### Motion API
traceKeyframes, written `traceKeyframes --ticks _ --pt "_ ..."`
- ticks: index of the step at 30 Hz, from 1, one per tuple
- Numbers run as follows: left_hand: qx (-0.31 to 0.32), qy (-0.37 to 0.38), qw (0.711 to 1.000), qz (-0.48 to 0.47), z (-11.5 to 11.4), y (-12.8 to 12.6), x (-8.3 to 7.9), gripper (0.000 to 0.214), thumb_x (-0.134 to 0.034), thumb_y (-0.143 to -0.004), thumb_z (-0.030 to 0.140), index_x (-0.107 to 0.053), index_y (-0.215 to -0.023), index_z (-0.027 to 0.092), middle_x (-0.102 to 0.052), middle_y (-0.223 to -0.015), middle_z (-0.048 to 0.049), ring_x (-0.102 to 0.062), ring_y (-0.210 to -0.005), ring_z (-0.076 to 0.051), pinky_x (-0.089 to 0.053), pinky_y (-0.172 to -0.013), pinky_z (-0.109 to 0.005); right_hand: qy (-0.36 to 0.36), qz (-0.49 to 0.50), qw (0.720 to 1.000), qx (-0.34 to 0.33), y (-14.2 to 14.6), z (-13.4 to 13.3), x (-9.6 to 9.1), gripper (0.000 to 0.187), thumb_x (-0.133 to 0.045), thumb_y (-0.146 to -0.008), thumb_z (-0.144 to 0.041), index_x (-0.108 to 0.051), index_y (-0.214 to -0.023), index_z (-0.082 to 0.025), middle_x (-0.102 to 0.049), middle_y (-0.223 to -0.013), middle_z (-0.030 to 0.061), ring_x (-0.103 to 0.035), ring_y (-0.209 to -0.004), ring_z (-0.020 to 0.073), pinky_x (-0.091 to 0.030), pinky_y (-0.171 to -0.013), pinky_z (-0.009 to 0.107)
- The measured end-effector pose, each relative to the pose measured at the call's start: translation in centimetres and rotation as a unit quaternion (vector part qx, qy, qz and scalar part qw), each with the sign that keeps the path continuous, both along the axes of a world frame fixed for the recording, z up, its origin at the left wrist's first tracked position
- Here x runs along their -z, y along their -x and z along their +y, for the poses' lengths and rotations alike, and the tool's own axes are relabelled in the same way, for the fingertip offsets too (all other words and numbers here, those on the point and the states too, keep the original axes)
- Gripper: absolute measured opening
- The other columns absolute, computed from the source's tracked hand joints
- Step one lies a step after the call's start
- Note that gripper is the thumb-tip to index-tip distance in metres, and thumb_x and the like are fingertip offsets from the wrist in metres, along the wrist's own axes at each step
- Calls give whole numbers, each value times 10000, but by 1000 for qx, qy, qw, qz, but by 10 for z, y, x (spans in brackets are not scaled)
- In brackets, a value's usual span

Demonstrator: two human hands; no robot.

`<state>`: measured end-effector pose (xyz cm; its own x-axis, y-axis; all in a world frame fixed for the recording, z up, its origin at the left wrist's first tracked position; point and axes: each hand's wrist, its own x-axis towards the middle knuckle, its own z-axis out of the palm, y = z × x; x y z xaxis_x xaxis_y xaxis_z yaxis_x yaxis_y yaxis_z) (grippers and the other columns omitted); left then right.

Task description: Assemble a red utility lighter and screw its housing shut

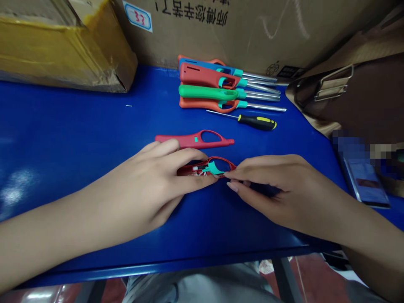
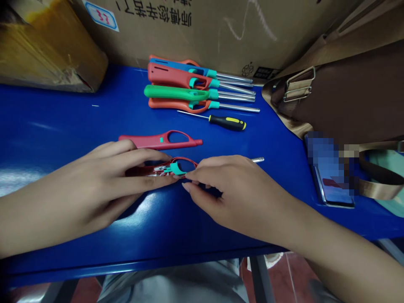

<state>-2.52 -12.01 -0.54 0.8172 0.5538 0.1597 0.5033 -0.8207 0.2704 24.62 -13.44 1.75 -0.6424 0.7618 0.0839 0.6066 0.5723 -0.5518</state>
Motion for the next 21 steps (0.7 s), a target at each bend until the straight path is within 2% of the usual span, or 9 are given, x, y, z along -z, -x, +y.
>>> traceKeyframes --ticks 9,13,16,21 --pt "6 -10 1000 6 -1 1 0 550 -510 -955 123 -628 -1440 353 -618 -1426 -110 -591 -1206 -357 -543 -936 -540 3 -21 1000 -1 -2 -3 0 150 -619 -1018 -226 -766 -993 -232 -779 -913 7 -703 -762 140 -523 -718 282" --pt "11 -18 1000 8 0 2 -2 530 -497 -983 124 -625 -1445 350 -610 -1461 -108 -586 -1250 -356 -535 -967 -549 -9 -3 1000 1 0 0 -1 135 -633 -999 -199 -765 -983 -227 -764 -858 -9 -692 -749 132 -520 -693 269" --pt "18 -21 1000 0 3 3 0 488 -474 -1030 146 -619 -1449 349 -618 -1476 -88 -577 -1317 -332 -513 -1025 -526 -44 33 998 20 -1 8 -2 162 -623 -986 -156 -764 -1001 -234 -767 -906 3 -707 -816 148 -548 -744 279" --pt "13 -22 999 -47 6 3 0 319 -522 -1067 234 -693 -1329 297 -710 -1346 -56 -653 -1222 -259 -488 -1037 -442 -147 11 987 65 -8 25 6 216 -605 -974 -152 -764 -1101 -227 -715 -1031 72 -690 -978 220 -555 -895 385"
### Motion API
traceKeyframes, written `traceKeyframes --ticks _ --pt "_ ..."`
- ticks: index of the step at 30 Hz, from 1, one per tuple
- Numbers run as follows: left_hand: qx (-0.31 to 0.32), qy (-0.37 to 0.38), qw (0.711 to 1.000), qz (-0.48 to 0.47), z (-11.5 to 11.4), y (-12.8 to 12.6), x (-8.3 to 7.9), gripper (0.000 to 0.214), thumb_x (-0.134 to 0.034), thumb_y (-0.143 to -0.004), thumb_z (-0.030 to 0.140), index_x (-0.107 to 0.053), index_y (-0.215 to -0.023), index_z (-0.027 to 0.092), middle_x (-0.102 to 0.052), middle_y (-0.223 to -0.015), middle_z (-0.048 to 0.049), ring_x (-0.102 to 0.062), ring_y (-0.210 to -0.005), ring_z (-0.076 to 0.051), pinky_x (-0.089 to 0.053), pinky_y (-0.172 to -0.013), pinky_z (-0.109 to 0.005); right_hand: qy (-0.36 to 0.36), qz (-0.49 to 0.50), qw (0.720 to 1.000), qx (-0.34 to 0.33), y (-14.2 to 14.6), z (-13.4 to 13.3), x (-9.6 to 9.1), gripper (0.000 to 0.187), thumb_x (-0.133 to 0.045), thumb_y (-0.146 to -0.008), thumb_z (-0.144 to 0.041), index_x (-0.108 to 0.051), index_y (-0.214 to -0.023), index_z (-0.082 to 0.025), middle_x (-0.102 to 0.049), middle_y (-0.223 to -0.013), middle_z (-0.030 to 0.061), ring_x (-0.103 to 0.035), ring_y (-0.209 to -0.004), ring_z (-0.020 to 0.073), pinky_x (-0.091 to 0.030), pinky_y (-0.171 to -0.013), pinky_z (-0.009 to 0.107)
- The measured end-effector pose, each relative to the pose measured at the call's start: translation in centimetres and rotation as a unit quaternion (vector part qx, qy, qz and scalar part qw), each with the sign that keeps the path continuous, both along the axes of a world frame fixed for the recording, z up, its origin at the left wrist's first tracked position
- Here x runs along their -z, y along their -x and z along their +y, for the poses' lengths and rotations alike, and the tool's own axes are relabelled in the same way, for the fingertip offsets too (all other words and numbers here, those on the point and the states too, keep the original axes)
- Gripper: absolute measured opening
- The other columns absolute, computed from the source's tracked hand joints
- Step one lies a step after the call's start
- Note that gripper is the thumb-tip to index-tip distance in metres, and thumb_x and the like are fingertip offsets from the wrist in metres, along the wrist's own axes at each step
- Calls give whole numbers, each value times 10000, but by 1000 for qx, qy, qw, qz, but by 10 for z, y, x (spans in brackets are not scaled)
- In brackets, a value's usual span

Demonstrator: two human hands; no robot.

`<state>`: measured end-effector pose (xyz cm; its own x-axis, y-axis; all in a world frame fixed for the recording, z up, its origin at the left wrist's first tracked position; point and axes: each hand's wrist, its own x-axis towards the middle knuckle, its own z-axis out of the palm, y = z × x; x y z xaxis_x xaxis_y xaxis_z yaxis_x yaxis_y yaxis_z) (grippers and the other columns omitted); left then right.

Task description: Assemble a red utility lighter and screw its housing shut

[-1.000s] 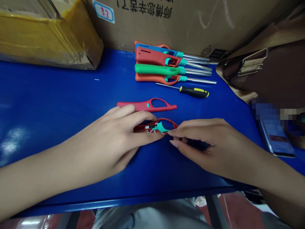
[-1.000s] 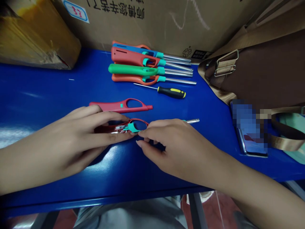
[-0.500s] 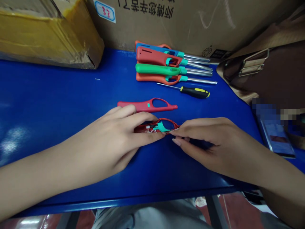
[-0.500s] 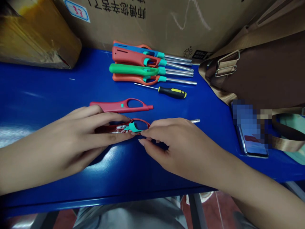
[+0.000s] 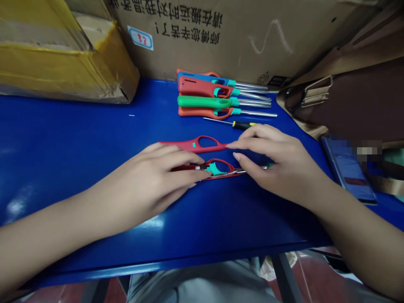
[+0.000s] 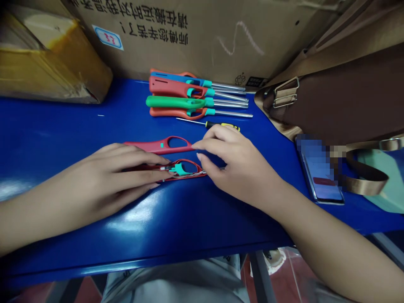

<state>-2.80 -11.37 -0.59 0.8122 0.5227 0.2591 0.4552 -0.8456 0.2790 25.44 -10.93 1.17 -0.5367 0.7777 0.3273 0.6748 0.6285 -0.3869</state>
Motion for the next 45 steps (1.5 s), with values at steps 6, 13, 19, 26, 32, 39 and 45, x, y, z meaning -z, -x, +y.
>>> traceKeyframes --ticks 6,13,19,26,32,39,45 --pt "-74 5 997 -34 7 1 -12 277 -556 -1048 328 -711 -1254 227 -741 -1261 -78 -675 -1116 -251 -504 -954 -407 34 3 998 -44 -8 16 18 256 -609 -959 -151 -787 -1136 -203 -667 -1153 120 -662 -1092 249 -533 -980 450" --pt "-162 73 984 -29 35 18 -2 438 -632 -947 503 -721 -1223 175 -736 -1186 -108 -688 -1057 -285 -545 -916 -412 62 58 995 -46 -11 24 23 207 -649 -929 -168 -795 -1066 -219 -683 -1066 83 -678 -958 210 -550 -846 373" --pt "-182 116 977 -5 39 22 -1 499 -585 -930 529 -716 -1195 128 -699 -1094 -128 -677 -954 -282 -554 -835 -421 81 99 992 4 -15 28 18 201 -665 -902 -216 -795 -1048 -169 -724 -1034 90 -656 -797 175 -524 -713 328" --pt "-162 85 983 -24 32 19 -8 428 -551 -985 471 -701 -1192 128 -674 -1098 -121 -676 -917 -250 -563 -781 -388 145 182 970 67 -21 33 5 230 -704 -912 -322 -793 -1079 -192 -779 -1038 86 -687 -883 218 -530 -745 345" --pt "-81 76 990 -83 13 8 -19 311 -626 -1010 401 -738 -1171 160 -705 -1110 -70 -700 -937 -178 -558 -824 -288 120 58 989 -66 -25 23 -9 162 -760 -909 -339 -790 -1000 -208 -706 -1101 75 -673 -985 211 -527 -877 355" --pt "-48 91 993 -49 10 10 -27 253 -728 -940 368 -779 -1105 182 -743 -1076 -43 -714 -885 -162 -548 -779 -250 126 -28 984 -120 -27 16 -15 136 -742 -939 -294 -795 -1017 -195 -722 -1010 59 -669 -930 190 -510 -847 319" --pt "-37 110 993 -38 11 9 -18 262 -721 -944 351 -775 -1142 187 -748 -1099 -46 -716 -926 -160 -556 -839 -250 116 -73 984 -110 -24 12 -15 105 -730 -934 -256 -787 -977 -178 -701 -992 53 -665 -872 176 -492 -770 294"
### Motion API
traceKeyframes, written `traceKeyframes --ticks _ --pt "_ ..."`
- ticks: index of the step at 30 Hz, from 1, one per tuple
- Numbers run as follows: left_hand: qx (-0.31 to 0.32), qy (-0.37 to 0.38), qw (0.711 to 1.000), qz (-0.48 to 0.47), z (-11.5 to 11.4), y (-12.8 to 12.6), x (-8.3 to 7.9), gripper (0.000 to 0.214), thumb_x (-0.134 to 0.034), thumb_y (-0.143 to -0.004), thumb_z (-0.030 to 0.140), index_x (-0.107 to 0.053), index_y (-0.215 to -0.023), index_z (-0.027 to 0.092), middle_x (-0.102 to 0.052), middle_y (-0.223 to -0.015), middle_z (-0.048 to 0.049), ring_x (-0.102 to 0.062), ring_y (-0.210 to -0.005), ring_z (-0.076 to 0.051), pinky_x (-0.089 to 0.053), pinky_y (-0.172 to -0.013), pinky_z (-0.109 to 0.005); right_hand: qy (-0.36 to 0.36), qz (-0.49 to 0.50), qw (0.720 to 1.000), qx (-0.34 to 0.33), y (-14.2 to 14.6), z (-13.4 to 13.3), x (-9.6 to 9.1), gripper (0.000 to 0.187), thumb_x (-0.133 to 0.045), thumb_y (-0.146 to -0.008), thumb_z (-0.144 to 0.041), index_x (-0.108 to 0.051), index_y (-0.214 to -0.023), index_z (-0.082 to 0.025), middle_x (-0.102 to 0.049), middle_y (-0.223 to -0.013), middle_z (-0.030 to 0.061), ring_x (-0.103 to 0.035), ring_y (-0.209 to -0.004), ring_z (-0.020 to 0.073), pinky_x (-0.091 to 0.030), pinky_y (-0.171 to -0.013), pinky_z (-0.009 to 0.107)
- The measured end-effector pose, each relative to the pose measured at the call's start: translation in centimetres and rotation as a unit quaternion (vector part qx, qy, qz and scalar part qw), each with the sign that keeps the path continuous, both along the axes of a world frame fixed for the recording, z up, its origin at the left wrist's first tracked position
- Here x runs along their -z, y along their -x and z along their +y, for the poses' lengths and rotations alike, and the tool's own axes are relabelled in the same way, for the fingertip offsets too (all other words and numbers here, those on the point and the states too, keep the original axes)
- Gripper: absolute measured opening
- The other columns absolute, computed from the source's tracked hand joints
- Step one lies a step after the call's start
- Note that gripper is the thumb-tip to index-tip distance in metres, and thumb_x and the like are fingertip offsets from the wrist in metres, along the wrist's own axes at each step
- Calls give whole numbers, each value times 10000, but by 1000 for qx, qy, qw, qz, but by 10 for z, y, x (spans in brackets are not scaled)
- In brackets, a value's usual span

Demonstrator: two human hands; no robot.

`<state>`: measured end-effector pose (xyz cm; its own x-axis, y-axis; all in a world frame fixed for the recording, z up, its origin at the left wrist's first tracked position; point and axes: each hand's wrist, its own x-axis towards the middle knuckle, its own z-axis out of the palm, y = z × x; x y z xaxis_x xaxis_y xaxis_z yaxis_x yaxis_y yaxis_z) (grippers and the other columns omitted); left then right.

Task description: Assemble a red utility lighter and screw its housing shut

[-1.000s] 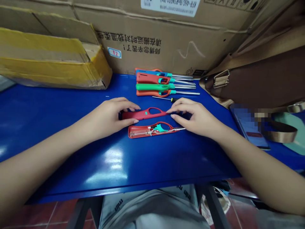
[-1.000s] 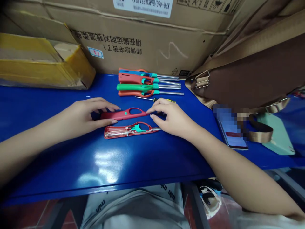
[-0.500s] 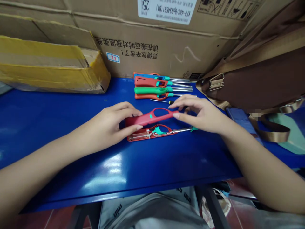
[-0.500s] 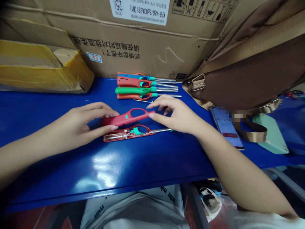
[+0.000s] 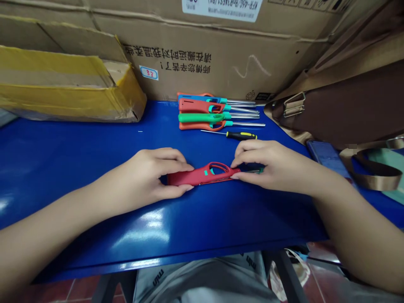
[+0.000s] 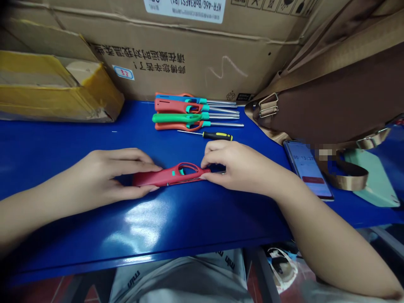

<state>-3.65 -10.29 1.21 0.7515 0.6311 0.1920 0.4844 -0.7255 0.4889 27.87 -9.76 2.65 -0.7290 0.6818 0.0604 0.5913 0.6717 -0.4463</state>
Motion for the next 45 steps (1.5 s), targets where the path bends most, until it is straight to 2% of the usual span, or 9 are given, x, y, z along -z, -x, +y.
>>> traceKeyframes --ticks 9,13,18,28,37,41,45 --pt "5 -9 1000 -10 2 -3 5 260 -718 -948 321 -764 -1159 175 -747 -1110 -66 -711 -959 -176 -561 -857 -270 -30 -61 998 2 0 -5 3 123 -705 -949 -304 -759 -949 -194 -693 -994 51 -650 -864 198 -489 -765 326" --pt "2 2 1000 14 2 -1 5 266 -715 -949 342 -764 -1159 186 -748 -1123 -68 -711 -971 -188 -564 -872 -295 -44 -64 997 -4 1 -6 3 126 -688 -958 -309 -752 -939 -202 -698 -983 57 -652 -858 205 -489 -761 331" --pt "4 -27 999 42 0 0 -1 272 -676 -966 369 -770 -1145 187 -758 -1119 -74 -710 -975 -216 -563 -876 -340 -52 -58 997 -9 2 -7 5 114 -676 -963 -297 -749 -950 -210 -705 -1001 61 -657 -868 210 -481 -748 330" --pt "5 -38 995 95 -2 4 -4 277 -648 -982 386 -773 -1156 212 -762 -1128 -64 -722 -974 -232 -563 -854 -352 -46 -46 998 -19 5 -8 7 128 -662 -983 -287 -745 -975 -189 -694 -1004 63 -653 -896 212 -479 -770 333" --pt "-53 -6 993 110 -8 -1 -7 269 -687 -943 393 -782 -1130 225 -770 -1102 -59 -734 -954 -249 -576 -819 -375 -50 -41 998 -16 12 -11 10 172 -622 -1011 -287 -717 -914 -181 -678 -940 70 -627 -858 213 -471 -749 345" --pt "-67 -7 991 114 -9 -3 -8 254 -670 -937 369 -779 -1112 220 -773 -1094 -60 -728 -944 -250 -573 -830 -384 -41 -33 999 -4 14 -11 12 158 -603 -1018 -278 -689 -921 -189 -671 -959 68 -626 -876 213 -461 -764 346" --pt "-70 9 990 119 -8 -2 -8 264 -655 -934 369 -758 -1126 221 -762 -1106 -56 -714 -962 -251 -556 -815 -373 -51 -67 996 13 17 -11 13 121 -629 -1000 -309 -643 -958 -197 -661 -981 58 -612 -893 220 -434 -731 339"
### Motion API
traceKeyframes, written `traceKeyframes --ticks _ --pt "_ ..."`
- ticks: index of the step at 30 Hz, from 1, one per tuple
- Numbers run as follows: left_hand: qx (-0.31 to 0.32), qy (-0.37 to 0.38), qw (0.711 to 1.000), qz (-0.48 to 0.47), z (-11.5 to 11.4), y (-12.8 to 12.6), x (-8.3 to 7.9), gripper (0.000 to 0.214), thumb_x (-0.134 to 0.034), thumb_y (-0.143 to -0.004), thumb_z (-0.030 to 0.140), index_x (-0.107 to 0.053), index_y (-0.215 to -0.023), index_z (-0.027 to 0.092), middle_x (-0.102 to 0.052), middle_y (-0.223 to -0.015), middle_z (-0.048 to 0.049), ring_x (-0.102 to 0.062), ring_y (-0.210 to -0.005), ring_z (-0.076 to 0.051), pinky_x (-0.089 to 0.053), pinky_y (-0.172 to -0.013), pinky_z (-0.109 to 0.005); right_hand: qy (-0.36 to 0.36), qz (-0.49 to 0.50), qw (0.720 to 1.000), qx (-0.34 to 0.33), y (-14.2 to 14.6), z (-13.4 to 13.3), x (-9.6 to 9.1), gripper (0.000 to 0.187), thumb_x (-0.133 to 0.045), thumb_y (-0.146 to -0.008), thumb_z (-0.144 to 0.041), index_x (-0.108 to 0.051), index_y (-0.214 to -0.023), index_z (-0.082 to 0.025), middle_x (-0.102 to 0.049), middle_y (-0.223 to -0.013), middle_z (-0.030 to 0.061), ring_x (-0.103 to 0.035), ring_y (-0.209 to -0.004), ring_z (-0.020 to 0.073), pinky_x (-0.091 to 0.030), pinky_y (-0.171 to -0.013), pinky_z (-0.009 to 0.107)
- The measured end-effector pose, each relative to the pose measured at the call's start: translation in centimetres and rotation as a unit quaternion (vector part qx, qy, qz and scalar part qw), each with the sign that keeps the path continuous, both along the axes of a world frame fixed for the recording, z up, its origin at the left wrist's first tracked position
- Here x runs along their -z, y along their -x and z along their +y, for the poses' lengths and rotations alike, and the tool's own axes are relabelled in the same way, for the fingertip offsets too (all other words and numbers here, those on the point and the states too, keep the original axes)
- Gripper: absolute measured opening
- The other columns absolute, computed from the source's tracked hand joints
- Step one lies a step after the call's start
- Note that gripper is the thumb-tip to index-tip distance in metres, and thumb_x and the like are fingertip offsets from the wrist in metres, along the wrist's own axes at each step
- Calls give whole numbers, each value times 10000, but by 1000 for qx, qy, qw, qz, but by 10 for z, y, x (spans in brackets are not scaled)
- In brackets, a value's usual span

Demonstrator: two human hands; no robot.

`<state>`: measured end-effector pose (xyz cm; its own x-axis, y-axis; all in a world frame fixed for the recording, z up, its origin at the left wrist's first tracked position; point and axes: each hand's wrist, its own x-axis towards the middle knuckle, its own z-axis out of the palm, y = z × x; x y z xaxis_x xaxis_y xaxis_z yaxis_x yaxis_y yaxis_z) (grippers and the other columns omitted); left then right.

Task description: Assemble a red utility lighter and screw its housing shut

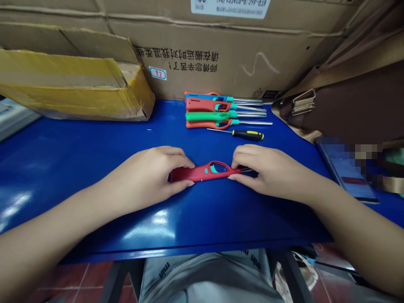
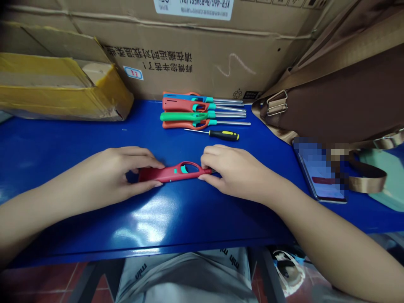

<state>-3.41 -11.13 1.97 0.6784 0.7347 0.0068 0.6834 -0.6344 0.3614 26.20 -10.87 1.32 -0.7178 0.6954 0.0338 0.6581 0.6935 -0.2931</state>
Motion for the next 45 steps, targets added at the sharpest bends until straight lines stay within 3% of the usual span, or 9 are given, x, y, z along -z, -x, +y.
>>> traceKeyframes --ticks 6,15,22,29,40,45 --pt "-7 20 1000 -7 3 1 5 280 -688 -901 354 -711 -1126 190 -734 -1080 -62 -683 -985 -253 -533 -827 -367 -6 -27 1000 9 4 1 1 135 -631 -995 -321 -590 -951 -200 -646 -937 39 -585 -828 206 -405 -712 332" --pt "10 9 1000 -27 -1 2 7 276 -634 -973 355 -728 -1173 191 -706 -1103 -77 -681 -987 -240 -548 -864 -368 7 -4 1000 2 3 3 1 122 -624 -1000 -311 -588 -949 -206 -662 -935 45 -583 -843 210 -420 -757 338" --pt "17 -41 999 -4 -7 1 7 285 -581 -1025 357 -737 -1201 195 -702 -1072 -80 -688 -941 -258 -567 -818 -399 18 6 1000 13 3 2 3 129 -627 -994 -315 -583 -938 -207 -667 -918 34 -592 -833 207 -407 -739 336" --pt "17 -113 991 67 -11 -4 8 331 -475 -1062 321 -706 -1207 133 -709 -1056 -123 -684 -934 -307 -577 -791 -455 37 12 998 43 4 3 3 218 -457 -1076 -375 -582 -1017 -206 -681 -982 62 -633 -898 234 -421 -779 357" --pt "-8 -7 998 60 -13 -10 7 310 -434 -1093 369 -668 -1103 167 -676 -953 -68 -691 -847 -263 -544 -750 -390 -52 0 998 -40 0 5 3 272 -527 -1060 -389 -543 -870 -195 -574 -812 19 -514 -742 190 -372 -717 321" --pt "15 -11 999 35 -15 -11 7 294 -427 -1094 347 -642 -1001 169 -644 -872 -46 -650 -745 -235 -480 -669 -355 -72 7 995 -76 -1 4 2 279 -526 -1058 -360 -549 -835 -193 -557 -779 9 -461 -723 183 -342 -689 322"
